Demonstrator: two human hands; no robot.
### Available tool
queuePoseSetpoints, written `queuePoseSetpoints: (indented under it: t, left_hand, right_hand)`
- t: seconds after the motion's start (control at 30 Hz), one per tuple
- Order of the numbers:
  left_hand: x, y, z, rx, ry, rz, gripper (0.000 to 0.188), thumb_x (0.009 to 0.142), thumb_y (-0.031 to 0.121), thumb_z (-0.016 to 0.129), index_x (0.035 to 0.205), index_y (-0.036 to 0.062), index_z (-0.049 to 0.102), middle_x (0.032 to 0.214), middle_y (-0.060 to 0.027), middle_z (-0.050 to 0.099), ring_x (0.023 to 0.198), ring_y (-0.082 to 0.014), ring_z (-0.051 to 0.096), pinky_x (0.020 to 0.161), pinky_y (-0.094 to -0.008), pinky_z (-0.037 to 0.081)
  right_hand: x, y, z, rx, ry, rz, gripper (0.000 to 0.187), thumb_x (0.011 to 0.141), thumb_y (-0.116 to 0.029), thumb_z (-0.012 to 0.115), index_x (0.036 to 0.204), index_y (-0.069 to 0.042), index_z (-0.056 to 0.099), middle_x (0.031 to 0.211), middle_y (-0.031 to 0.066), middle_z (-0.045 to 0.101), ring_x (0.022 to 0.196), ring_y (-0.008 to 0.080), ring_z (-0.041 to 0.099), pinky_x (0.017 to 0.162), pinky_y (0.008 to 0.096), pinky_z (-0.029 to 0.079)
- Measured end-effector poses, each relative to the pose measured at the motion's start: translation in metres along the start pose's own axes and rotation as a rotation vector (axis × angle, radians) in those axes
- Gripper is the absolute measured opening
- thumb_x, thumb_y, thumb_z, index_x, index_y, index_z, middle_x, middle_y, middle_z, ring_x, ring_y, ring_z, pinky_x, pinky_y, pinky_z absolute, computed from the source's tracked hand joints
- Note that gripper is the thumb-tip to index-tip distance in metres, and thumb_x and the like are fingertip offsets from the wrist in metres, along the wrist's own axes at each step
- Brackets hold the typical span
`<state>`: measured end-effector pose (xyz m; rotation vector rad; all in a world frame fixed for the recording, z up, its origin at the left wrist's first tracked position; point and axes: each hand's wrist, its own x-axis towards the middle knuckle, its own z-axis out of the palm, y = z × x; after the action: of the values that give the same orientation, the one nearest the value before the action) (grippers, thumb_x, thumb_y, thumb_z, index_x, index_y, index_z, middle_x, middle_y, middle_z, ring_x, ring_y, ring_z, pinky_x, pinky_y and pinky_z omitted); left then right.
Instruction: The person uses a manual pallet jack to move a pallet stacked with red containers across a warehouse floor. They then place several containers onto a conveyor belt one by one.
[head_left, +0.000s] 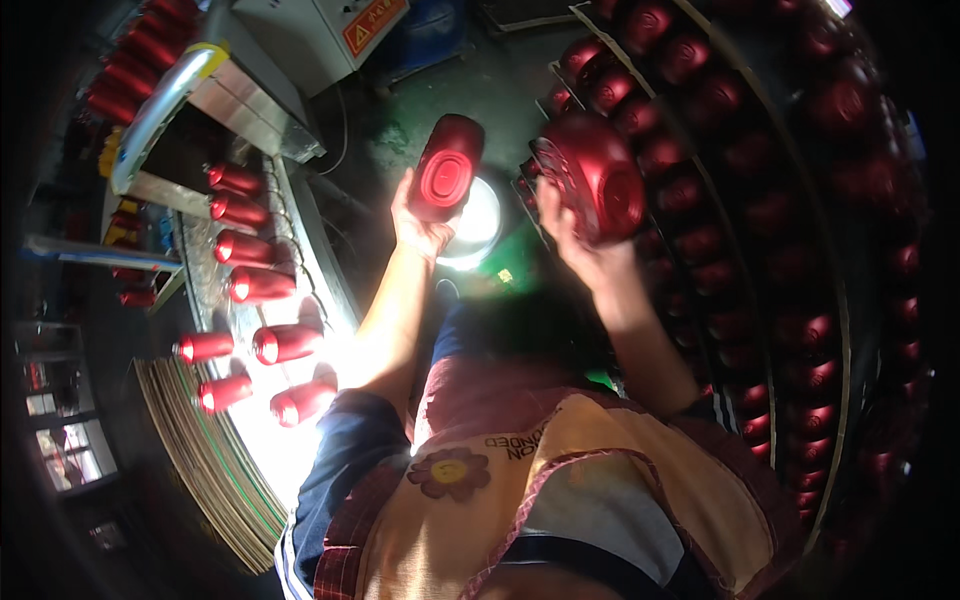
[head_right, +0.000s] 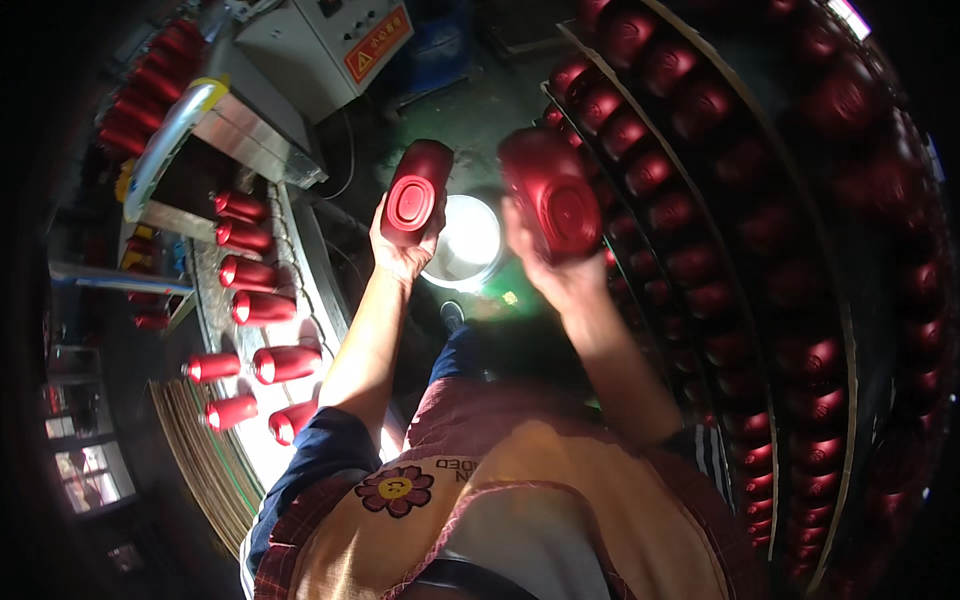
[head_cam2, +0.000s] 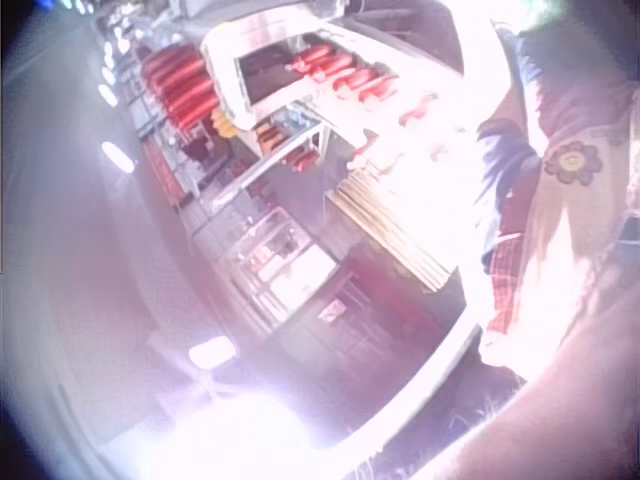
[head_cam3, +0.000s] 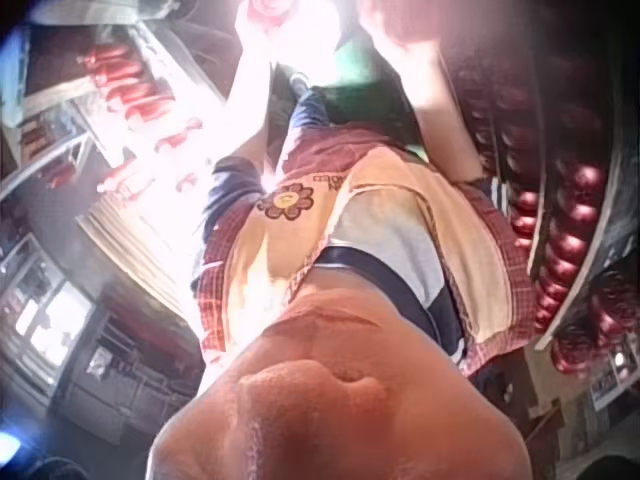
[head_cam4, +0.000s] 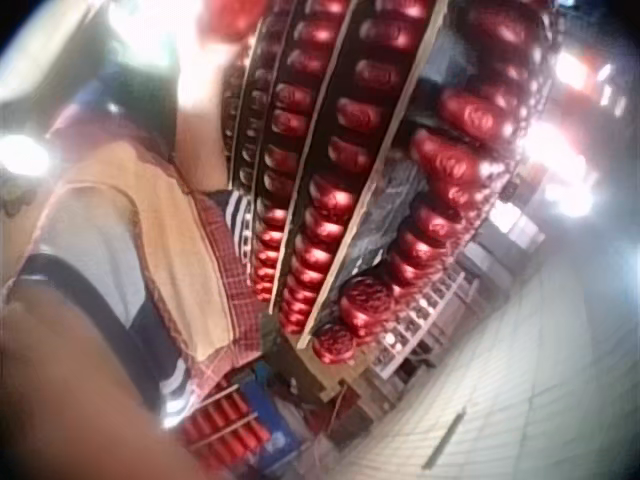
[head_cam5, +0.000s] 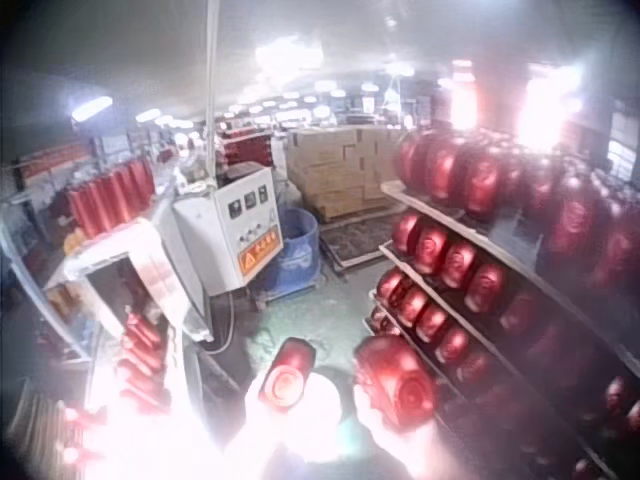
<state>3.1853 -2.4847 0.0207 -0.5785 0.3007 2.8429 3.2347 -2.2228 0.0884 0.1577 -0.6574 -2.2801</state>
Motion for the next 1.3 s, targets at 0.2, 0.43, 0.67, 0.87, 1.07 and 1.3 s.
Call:
queuePoseSetpoints:
  t: [0.2, 0.43, 0.67, 0.87, 1.07, 1.3]
  left_hand:
    - [0.084, 0.057, -0.08, -0.607, -0.302, -0.503, 0.062, 0.085, 0.048, 0.063, 0.132, 0.009, 0.056, 0.124, -0.0196, 0.056, 0.107, -0.0318, 0.057, 0.083, -0.0443, 0.056]
    - [0.104, 0.082, -0.105, -0.752, -0.277, -0.403, 0.067, 0.085, 0.045, 0.065, 0.142, 0.0136, 0.049, 0.134, -0.0132, 0.052, 0.106, -0.0304, 0.055, 0.079, -0.039, 0.056]
    - [0.1, 0.094, -0.106, -0.507, -0.311, -0.35, 0.07, 0.085, 0.054, 0.06, 0.143, 0.0156, 0.048, 0.135, -0.0147, 0.05, 0.1, -0.0329, 0.057, 0.072, -0.0394, 0.056]
    - [0.112, 0.093, -0.09, -0.303, -0.052, -0.148, 0.075, 0.085, 0.057, 0.058, 0.143, 0.0125, 0.045, 0.123, -0.0254, 0.05, 0.088, -0.0328, 0.057, 0.062, -0.036, 0.056]
    - [0.095, 0.072, -0.072, -0.118, 0.368, 0.047, 0.058, 0.091, 0.046, 0.053, 0.134, 0.0068, 0.053, 0.115, -0.0263, 0.059, 0.079, -0.032, 0.064, 0.051, -0.0298, 0.055]
    - [0.048, 0.029, -0.086, -0.228, -0.267, -0.107, 0.058, 0.1, 0.049, 0.037, 0.134, 0.0048, 0.054, 0.113, -0.0282, 0.065, 0.081, -0.0387, 0.069, 0.061, -0.0396, 0.06]
  right_hand:
    - [0.148, -0.025, -0.088, 0.32, 0.094, -0.079, 0.049, 0.087, -0.019, 0.069, 0.131, -0.006, 0.056, 0.136, 0.0171, 0.05, 0.117, 0.0289, 0.057, 0.086, 0.0381, 0.059]
    - [0.205, -0.051, -0.129, 0.432, 0.049, -0.069, 0.051, 0.087, -0.027, 0.069, 0.133, -0.012, 0.056, 0.137, 0.0117, 0.049, 0.118, 0.0237, 0.055, 0.087, 0.035, 0.055]
    - [0.207, -0.071, -0.126, 0.247, 0.003, -0.046, 0.065, 0.084, -0.04, 0.07, 0.139, -0.011, 0.051, 0.14, 0.0153, 0.048, 0.127, 0.0324, 0.048, 0.097, 0.0414, 0.051]
    - [0.216, -0.109, -0.136, -0.016, 0.053, -0.162, 0.065, 0.085, -0.042, 0.069, 0.139, -0.011, 0.051, 0.138, 0.0225, 0.047, 0.122, 0.0358, 0.051, 0.095, 0.0442, 0.054]
    - [0.189, -0.119, -0.147, -0.261, 0.078, -0.363, 0.061, 0.093, -0.042, 0.051, 0.141, -0.004, 0.047, 0.141, 0.0193, 0.051, 0.13, 0.0398, 0.048, 0.11, 0.0539, 0.04]
    - [0.152, -0.141, -0.105, 0.035, 0.072, 0.222, 0.054, 0.087, -0.028, 0.069, 0.134, -0.006, 0.054, 0.134, 0.0146, 0.052, 0.124, 0.0275, 0.051, 0.101, 0.0404, 0.047]
